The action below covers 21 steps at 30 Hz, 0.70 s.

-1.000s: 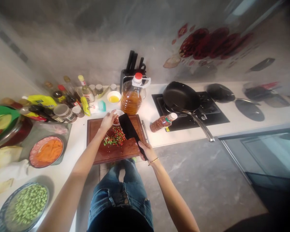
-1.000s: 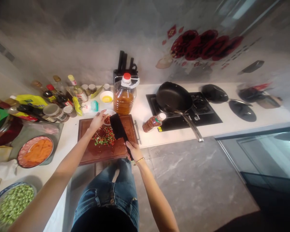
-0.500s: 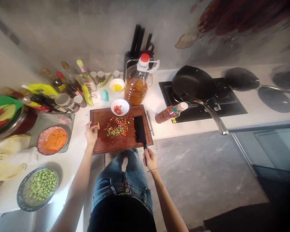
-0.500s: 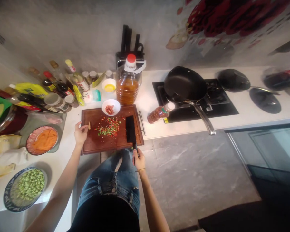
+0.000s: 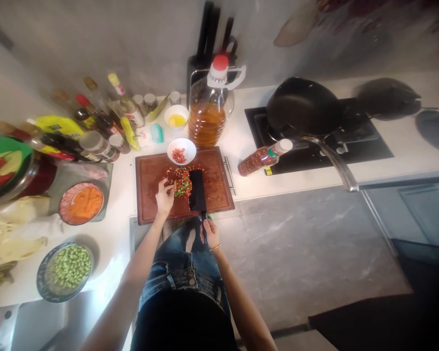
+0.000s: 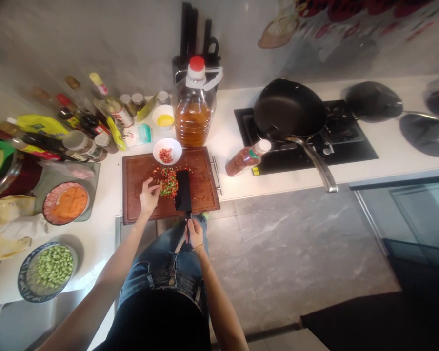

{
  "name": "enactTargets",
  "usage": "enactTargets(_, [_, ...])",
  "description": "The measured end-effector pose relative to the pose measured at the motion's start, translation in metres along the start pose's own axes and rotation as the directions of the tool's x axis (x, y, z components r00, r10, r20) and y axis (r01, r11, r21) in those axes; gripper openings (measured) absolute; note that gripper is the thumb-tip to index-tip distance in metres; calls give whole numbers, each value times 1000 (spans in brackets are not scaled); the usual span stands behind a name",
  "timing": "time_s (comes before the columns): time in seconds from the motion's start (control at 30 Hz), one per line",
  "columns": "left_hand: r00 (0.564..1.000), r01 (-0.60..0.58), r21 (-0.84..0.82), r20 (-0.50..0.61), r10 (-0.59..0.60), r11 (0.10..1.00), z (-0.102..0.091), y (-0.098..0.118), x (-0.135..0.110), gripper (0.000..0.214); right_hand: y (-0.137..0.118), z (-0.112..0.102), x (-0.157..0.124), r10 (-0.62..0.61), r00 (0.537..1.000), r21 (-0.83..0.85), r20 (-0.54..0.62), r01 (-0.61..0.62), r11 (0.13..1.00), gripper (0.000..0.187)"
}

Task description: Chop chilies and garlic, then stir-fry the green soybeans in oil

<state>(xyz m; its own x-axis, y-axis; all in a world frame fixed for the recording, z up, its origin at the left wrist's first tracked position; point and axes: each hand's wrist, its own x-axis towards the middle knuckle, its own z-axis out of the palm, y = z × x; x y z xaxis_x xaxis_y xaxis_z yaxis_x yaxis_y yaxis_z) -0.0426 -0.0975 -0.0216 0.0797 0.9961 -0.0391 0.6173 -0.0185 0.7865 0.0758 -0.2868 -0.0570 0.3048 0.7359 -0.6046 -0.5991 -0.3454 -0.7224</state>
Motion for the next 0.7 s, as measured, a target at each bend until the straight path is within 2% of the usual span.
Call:
enactTargets(0.17, [993,-68,-32,96,71,997,13,12,-5,43,1,13,0,49,998,30,49,-50,998,47])
enactTargets(0.27, [982,-114,-38,147,119,993,10,25,-7,41,0,15,-5,47,996,79,81,-54,995,45])
enactTargets(0.43, [968,-174,-30,178,177,984,-20,47,-6,41,-16,3,-23,60,992,142,111,-75,987,54])
enactTargets(0.53, [965,-225,-50,129,229,973,-39,56,-3,40,-36,-3,-34,53,993,142,107,-68,988,54])
enactTargets(0.6, [956,-269,-82,98,276,960,-48,60,-2,40,-52,-2,-35,34,995,127,93,-45,991,52])
enactTargets(0.7, [918,-341,-154,161,364,927,-52,68,3,42,-82,9,-27,6,996,104,89,-16,994,52])
